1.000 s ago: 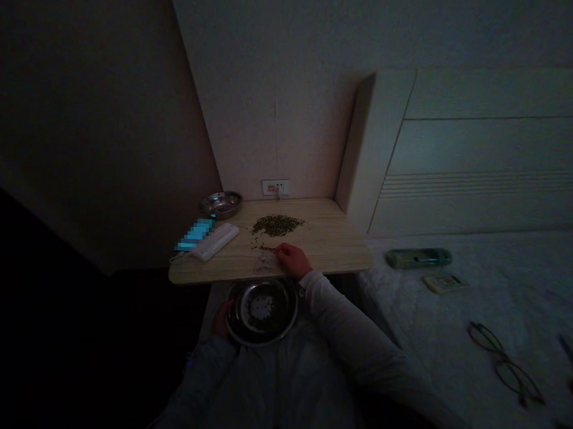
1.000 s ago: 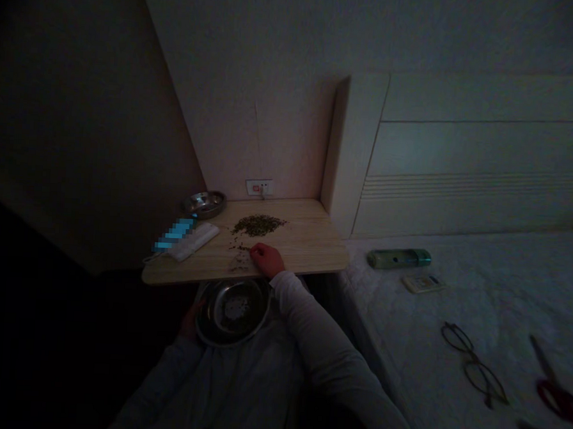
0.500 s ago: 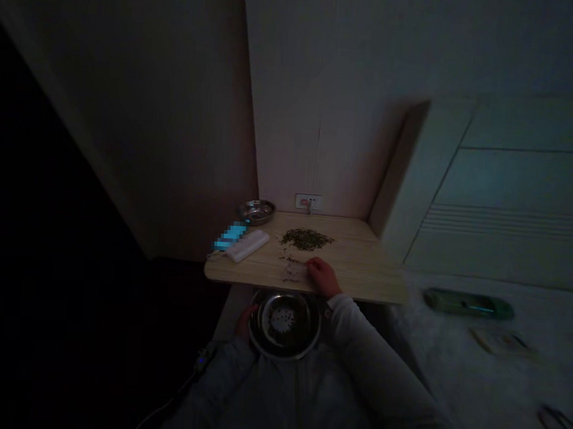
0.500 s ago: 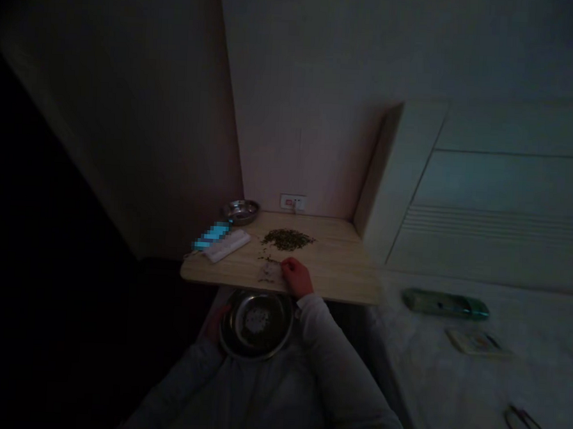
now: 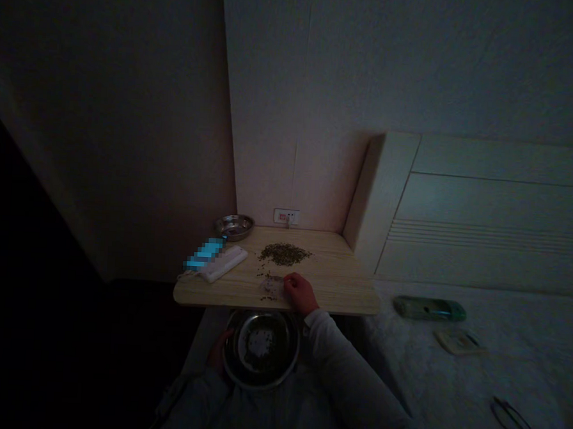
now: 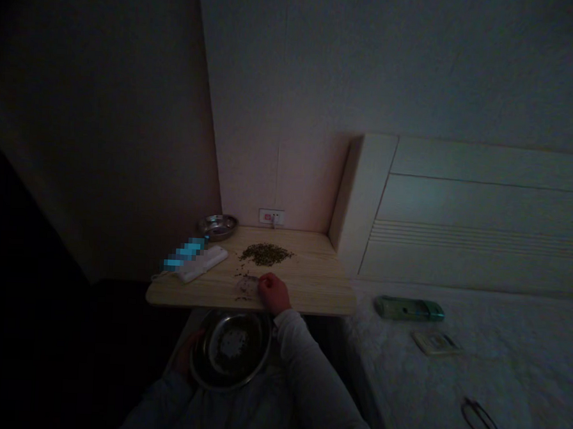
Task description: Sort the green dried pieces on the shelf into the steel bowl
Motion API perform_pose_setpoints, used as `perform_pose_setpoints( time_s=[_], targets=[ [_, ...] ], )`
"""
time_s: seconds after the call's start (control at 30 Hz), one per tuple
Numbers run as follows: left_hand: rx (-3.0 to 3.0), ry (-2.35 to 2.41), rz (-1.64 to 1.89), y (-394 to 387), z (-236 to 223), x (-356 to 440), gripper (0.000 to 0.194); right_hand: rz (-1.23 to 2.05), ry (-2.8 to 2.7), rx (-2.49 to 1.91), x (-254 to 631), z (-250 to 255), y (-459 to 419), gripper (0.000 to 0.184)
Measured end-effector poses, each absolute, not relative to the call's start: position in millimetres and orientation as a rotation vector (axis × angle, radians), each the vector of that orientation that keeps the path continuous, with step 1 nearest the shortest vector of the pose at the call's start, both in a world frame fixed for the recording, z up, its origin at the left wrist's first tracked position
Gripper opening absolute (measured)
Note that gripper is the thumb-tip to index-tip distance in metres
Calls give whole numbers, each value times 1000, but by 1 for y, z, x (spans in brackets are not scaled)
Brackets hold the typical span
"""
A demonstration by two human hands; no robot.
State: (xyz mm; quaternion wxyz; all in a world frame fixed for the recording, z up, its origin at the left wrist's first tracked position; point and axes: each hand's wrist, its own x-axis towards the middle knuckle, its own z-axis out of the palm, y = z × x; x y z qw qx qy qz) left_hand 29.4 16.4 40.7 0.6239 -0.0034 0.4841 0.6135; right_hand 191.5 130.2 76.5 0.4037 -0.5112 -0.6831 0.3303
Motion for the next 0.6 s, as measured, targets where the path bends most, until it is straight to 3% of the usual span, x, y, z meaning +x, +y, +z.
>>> perform_pose_setpoints(
  time_s=[0.23,0.6],
  targets=[
    [83,1179,1531,20,26,22,14,913,-1691,-1271,190,79,128,15],
    [10,1161,1418,12,55,34,24,940,-1746,-1244,190,77,131,13]
  ],
)
